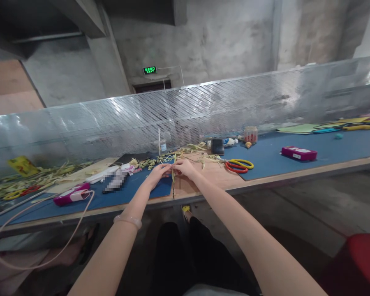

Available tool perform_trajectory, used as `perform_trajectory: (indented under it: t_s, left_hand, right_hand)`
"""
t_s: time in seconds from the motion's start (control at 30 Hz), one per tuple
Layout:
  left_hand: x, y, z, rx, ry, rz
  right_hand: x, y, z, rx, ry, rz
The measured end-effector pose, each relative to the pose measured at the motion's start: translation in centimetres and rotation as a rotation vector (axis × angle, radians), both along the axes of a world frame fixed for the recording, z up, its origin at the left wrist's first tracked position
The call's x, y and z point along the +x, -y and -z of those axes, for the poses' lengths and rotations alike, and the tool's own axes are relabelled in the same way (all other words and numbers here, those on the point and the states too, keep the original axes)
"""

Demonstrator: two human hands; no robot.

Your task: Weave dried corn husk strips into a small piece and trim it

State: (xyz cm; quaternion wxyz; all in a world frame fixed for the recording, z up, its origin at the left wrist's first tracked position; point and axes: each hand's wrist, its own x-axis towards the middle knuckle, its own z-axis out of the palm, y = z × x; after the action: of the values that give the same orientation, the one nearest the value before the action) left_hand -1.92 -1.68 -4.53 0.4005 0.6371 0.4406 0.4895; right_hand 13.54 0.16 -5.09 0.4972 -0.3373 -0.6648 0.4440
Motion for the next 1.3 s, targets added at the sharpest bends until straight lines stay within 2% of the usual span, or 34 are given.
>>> perform_trajectory:
  t_s: [0.13,0.33,0.43,0.7,0.83,1.3]
  left_hand:
    - [-0.3,-0.2,0.2,0.039,-0.033,0.014]
    - [-0.6,-0.2,0.4,0.106,-0.135,0.105]
    - [-0.7,-0.3,0.5,0.093,-0.127,0.091]
    - [-0.5,-0.4,0.5,0.048,-0.078,0.045]
    - [-0.4,-0.2,0.4,0.044,-0.031,0.06]
    - [-0.2,-0.1,0.2,0.008,0.013,0.044]
  right_hand:
    - [0.0,0.3,-0.1,0.008,-0.01,-0.044]
    - [0.0,0.4,0.0,-0.03,-0.074,-0.123]
    - [-0.1,0.5,-0.1,-0.023,-0.038,-0.139]
    - [-0.3,-0.4,0.4,0.214,0.019,0.019]
    - [-0.2,-1.1,0.6,0.255,0.014,0.103]
    - [0.1,-0.8,0.2,0.232,-0.025,0.057]
